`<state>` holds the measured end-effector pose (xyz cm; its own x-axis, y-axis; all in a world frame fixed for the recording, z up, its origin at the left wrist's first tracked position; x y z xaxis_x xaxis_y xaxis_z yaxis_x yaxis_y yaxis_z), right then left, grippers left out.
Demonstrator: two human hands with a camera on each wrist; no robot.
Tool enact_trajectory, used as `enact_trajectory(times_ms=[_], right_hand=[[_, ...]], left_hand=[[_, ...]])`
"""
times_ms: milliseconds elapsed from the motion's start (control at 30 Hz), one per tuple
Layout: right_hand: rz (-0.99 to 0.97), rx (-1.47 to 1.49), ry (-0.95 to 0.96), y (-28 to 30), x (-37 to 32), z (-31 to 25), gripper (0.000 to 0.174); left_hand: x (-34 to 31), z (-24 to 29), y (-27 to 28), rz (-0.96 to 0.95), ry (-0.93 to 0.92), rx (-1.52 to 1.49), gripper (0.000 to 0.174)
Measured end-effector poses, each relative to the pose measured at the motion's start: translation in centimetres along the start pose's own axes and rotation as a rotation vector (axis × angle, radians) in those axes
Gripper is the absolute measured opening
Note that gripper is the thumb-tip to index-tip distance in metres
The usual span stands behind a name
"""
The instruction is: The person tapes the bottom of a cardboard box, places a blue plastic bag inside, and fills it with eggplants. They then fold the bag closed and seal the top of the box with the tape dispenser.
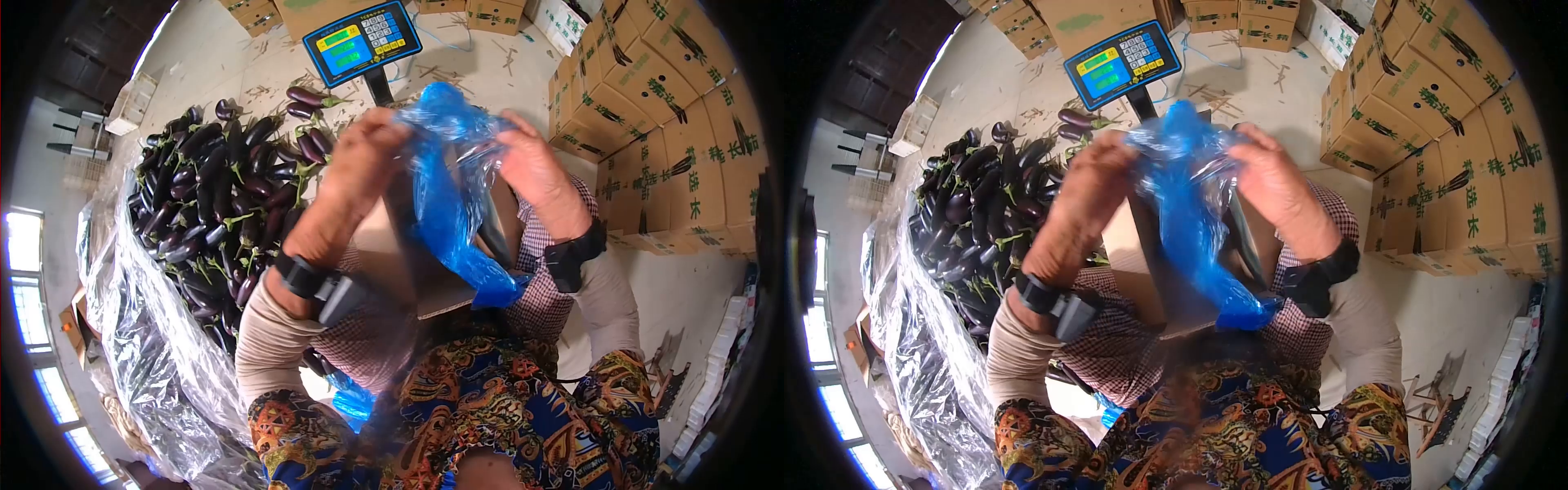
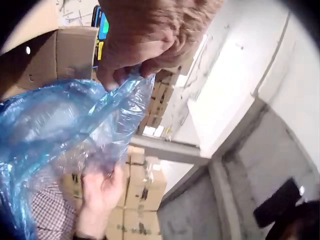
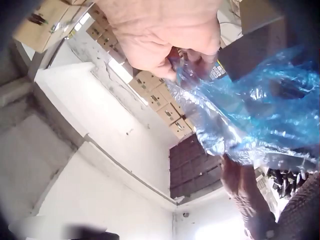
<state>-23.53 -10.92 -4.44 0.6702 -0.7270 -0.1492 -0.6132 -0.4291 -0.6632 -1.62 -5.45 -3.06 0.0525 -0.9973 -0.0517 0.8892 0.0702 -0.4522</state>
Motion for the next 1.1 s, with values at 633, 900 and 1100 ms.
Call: enact_trajectory(times_ms=[633,900,1100], right_hand=[[0.135,-1.244,-0.25,4.4,-3.2,-6.5,0.017],[0.257,-1.333,0.002,6.4,3.7,-5.8,0.024],[0.407,-1.222,0.125,7.1,7.9,-6.7,0.027]], left_hand=[[-4.5,3.9,12.2,-0.158,-0.026,0.627,0.021],[-1.4,2.4,12.7,-0.187,-0.098,0.846,0.019],[2.1,2.4,13.8,-0.027,-0.314,0.933,0.022]])
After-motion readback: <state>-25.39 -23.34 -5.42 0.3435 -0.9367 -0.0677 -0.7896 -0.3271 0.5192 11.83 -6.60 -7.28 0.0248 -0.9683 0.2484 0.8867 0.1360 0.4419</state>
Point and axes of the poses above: each hand's wrist, its own x-axis towards the middle knuckle, its own y-axis out of the back of the hand, z = x × y, the point moved 4 cm from there along x, towards the middle knuckle, and after that the axes turned 10 degrees about -y, right-handed, at the moved point
